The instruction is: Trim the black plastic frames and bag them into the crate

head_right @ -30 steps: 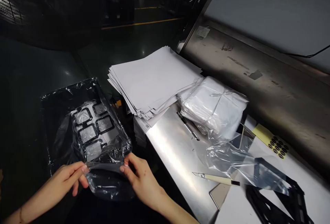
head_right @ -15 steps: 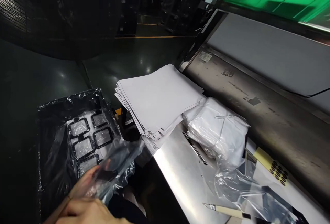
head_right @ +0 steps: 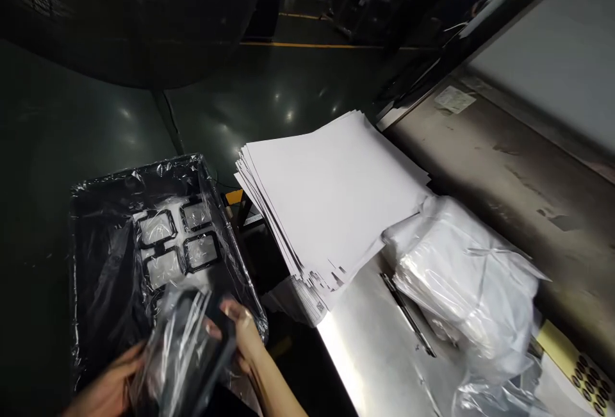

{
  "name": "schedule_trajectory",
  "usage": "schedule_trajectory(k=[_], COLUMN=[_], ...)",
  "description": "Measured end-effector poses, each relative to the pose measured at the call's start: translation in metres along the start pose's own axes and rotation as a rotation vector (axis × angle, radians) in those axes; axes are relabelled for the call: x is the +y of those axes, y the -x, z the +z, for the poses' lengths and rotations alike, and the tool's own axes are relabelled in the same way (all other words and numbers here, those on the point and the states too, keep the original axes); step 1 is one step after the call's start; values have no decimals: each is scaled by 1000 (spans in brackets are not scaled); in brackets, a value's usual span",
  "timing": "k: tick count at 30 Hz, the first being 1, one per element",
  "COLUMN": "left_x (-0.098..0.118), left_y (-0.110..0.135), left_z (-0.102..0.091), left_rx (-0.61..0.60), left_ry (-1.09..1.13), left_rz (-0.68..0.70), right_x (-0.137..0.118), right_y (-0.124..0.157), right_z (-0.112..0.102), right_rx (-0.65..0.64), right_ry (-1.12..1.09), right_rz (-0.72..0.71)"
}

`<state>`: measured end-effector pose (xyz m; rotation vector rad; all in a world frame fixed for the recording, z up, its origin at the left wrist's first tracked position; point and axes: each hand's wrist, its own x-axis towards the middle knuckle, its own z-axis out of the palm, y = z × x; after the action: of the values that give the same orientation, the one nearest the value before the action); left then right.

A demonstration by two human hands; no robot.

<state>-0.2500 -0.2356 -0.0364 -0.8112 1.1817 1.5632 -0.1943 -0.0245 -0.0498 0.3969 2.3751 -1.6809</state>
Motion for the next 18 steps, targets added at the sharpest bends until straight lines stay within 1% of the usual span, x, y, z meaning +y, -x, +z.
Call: schedule_trajectory(k=[1, 3, 5, 6, 8, 10, 14, 16, 18], left_x=[15, 43, 60, 62, 57, 43, 18, 12, 7], left_y=[-14, -49, -88, -108, -144, -176, -225, -243, -257], left_z=[-10, -28, -40, -42, -39, -30, -9, -4, -3], left_rx=[78, 172, 234, 260, 286, 284, 248, 227, 209], left_ry=[-88, -141, -211, -246, -303, -340, -381, -387, -382], left_rz=[105, 195, 222, 210, 168, 114, 33, 16, 12], right_x=[7, 21, 37, 45, 61, 76, 103, 115, 124], right_y=[-6, -11, -8, -5, 3, 10, 16, 19, 21], right_z=[1, 7, 19, 25, 38, 48, 64, 71, 76], right_rx=[-6, -84, -221, -287, -373, -399, -366, -332, -300], right_ry=[72, 200, 318, 371, 459, 532, 656, 706, 740], right_rz=[20, 41, 35, 23, -6, -36, -73, -95, -128])
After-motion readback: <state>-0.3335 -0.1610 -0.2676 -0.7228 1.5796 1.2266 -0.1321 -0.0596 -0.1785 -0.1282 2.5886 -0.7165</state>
